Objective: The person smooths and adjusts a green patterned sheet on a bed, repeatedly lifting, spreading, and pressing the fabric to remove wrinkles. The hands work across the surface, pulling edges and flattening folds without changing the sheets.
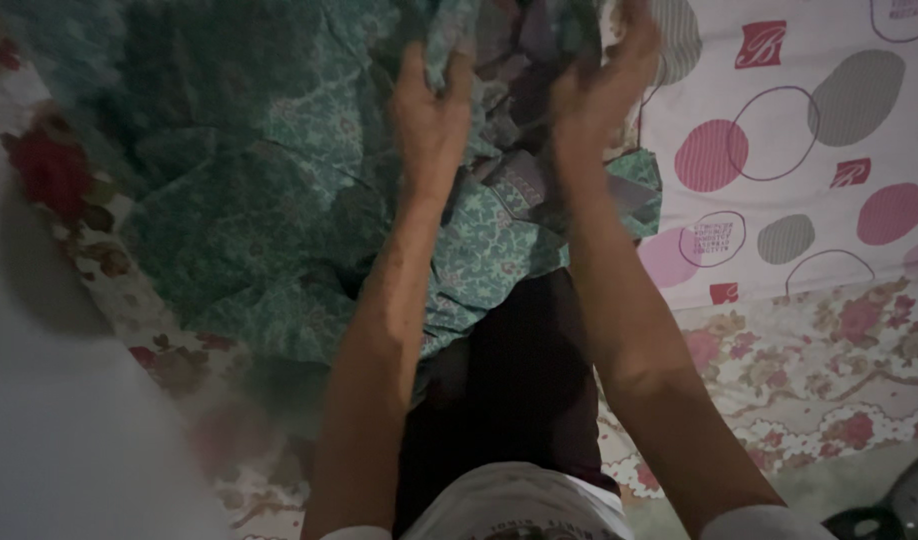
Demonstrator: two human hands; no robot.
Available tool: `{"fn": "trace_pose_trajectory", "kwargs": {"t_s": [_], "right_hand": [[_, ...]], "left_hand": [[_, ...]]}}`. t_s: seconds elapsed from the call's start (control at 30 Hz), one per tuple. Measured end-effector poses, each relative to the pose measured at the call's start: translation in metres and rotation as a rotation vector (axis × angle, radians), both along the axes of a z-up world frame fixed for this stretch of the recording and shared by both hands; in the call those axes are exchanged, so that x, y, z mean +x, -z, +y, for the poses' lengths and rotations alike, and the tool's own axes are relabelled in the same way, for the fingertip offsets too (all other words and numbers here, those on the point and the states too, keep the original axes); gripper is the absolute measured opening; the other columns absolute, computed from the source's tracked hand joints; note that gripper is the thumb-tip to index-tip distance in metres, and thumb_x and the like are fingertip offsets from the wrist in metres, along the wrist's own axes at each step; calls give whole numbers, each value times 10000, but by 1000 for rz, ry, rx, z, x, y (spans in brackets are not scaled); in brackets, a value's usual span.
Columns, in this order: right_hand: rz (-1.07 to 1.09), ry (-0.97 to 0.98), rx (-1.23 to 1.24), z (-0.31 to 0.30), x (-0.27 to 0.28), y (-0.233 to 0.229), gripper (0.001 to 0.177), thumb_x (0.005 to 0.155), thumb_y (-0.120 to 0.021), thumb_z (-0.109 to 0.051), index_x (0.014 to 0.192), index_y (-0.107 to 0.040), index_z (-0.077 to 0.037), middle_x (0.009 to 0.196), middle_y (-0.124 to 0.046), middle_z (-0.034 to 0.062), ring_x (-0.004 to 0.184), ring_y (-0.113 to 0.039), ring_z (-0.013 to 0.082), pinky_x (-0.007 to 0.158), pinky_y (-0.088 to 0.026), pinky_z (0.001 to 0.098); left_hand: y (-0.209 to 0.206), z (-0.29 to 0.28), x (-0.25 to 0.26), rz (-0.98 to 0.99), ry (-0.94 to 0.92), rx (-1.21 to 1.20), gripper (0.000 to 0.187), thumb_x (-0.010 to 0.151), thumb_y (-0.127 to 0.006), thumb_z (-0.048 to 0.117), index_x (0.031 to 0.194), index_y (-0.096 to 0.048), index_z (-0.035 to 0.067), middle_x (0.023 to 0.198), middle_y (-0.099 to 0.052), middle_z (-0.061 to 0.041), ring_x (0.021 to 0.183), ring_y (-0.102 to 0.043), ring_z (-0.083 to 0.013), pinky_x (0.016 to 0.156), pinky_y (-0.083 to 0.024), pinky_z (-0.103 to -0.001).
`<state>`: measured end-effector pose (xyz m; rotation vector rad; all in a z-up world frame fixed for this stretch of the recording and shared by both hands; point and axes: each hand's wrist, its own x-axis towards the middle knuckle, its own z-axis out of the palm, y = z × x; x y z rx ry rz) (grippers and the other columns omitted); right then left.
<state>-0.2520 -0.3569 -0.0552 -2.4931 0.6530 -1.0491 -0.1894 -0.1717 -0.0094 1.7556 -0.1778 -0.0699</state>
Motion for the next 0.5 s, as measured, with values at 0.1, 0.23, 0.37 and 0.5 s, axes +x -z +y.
{"fn": "trace_pose_trajectory", "kwargs": {"t_s": [0.1,0.23,0.37,0.5], "right_hand": [[309,3,35,10,9,-4,545,936,-790,-378,1322,-602,-43,1304,-637,237,1166,-584,445,951,-443,550],[451,-69,184,5,18,3,412,953,-785,-419,1166,-680,-82,1094,-720,192,977,-673,414,805,-512,530],[408,-28,102,-35,19,7,288,969,-782,-359,1052,-697,-96,926,-752,159,838,-725,372,736,-554,499],[241,-69,345,-33,-13,-5,280,907,-722,-261,1069,-676,-37,852,-754,167,819,-717,376,749,-545,488]], "left_hand": [[-3,-3,-1,13,-1,87,392,1016,-694,372,1170,-646,14,735,-676,-92,610,-638,-160,593,-517,-348],[-16,-3,-2,-22,28,103,353,1025,-669,372,1180,-671,54,842,-762,-109,719,-752,-224,654,-562,-361],[-30,-6,-3,69,174,153,373,957,-685,311,1256,-667,90,940,-809,-94,875,-812,-255,768,-609,-369],[-34,-17,-8,-335,267,268,445,882,-749,210,1294,-640,81,1218,-720,-168,1098,-702,-374,920,-579,-443]]}}
